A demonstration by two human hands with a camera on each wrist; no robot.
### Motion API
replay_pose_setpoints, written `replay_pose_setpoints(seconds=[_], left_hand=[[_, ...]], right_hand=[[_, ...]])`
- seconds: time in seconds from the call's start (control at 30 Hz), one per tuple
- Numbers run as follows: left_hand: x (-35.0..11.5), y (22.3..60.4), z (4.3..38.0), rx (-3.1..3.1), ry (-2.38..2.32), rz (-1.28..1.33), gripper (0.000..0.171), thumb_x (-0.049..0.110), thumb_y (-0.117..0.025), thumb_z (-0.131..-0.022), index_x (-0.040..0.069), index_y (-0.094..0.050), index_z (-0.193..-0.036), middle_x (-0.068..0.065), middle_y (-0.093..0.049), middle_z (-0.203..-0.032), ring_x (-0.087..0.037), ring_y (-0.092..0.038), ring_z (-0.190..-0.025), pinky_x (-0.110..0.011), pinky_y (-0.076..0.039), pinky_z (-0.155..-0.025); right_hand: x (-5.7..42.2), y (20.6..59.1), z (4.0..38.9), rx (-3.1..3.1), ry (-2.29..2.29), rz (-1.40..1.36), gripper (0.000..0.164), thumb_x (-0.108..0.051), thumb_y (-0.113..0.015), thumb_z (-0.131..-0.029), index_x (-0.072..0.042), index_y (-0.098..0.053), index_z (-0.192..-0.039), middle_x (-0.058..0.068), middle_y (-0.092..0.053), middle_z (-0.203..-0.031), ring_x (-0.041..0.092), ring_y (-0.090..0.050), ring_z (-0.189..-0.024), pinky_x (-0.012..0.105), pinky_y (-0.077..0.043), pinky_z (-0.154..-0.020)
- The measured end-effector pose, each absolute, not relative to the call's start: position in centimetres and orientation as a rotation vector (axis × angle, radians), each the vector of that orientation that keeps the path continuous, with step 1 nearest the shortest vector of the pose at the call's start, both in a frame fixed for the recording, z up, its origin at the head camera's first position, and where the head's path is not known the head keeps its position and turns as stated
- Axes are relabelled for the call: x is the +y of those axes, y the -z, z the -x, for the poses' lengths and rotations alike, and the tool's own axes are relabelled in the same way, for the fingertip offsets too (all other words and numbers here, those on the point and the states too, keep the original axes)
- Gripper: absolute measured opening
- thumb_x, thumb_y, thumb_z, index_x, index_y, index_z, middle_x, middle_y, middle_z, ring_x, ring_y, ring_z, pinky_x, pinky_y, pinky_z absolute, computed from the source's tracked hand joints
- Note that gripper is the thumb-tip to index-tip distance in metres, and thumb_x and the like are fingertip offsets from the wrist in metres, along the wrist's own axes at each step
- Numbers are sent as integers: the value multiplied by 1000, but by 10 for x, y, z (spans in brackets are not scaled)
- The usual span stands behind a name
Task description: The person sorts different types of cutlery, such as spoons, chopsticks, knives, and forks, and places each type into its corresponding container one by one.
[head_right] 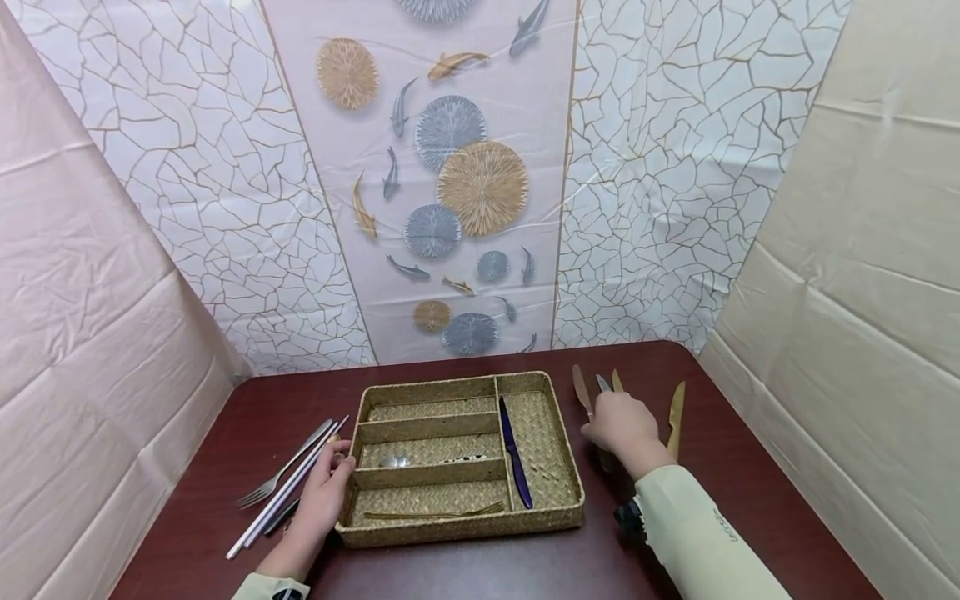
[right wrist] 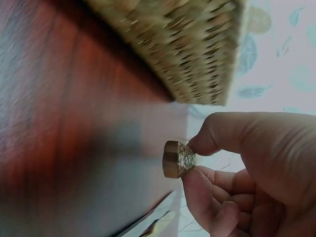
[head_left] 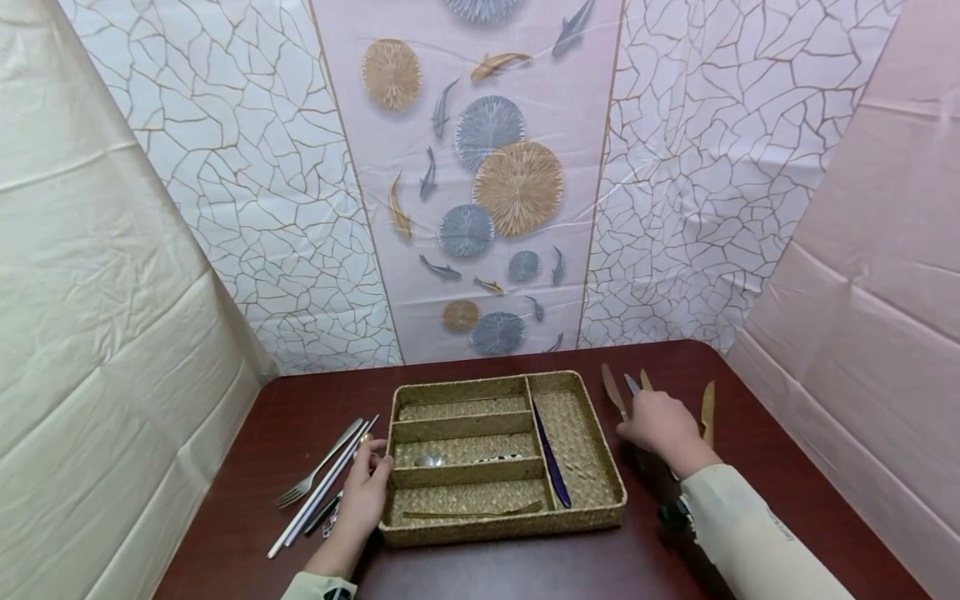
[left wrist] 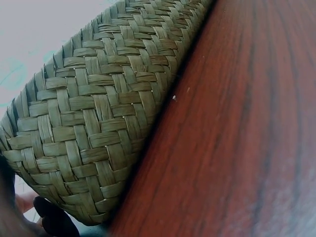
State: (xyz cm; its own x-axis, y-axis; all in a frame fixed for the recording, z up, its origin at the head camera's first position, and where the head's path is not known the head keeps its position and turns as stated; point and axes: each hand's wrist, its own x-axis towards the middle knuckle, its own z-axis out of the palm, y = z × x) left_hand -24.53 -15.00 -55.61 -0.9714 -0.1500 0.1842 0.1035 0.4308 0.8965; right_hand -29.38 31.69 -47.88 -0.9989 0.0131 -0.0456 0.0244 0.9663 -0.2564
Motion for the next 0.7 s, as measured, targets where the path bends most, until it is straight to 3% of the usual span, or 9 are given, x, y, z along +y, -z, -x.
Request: replay_pose_setpoints(seconds=[0.1,0.33,0.7], left_hand=[[-151,557,246,-2470,1564,-44,28,15,-50,-101,8,-51,-128,-10,-45,-88,-21,-45,-69,-37,-38,-65],[-151,555,244,-2499,1558,-23,29,17,-48,-102,7,-50,-130,-11,-45,-89,-20,-43,-66,-36,-38,-62],[-151,555,244,-2502,1563,-41,28,16,-48,-102,8,-50,-129,-10,-45,-87,-20,-43,-64,-36,-38,-61]], right_hand=[[312,473,290,3101,407,-14,28,-30,-68,-77,-14,-58,-57,3,-56,-56,23,-51,-50,41,-43,-47],[298,467,283,3138,433,26,35,-26,-66,-73,-18,-44,-47,-6,-32,-46,17,-37,-42,37,-37,-43],[278,457,274,3174,465,140,41,-22,-65,-72,-21,-35,-44,-9,-22,-44,10,-19,-41,30,-22,-41]])
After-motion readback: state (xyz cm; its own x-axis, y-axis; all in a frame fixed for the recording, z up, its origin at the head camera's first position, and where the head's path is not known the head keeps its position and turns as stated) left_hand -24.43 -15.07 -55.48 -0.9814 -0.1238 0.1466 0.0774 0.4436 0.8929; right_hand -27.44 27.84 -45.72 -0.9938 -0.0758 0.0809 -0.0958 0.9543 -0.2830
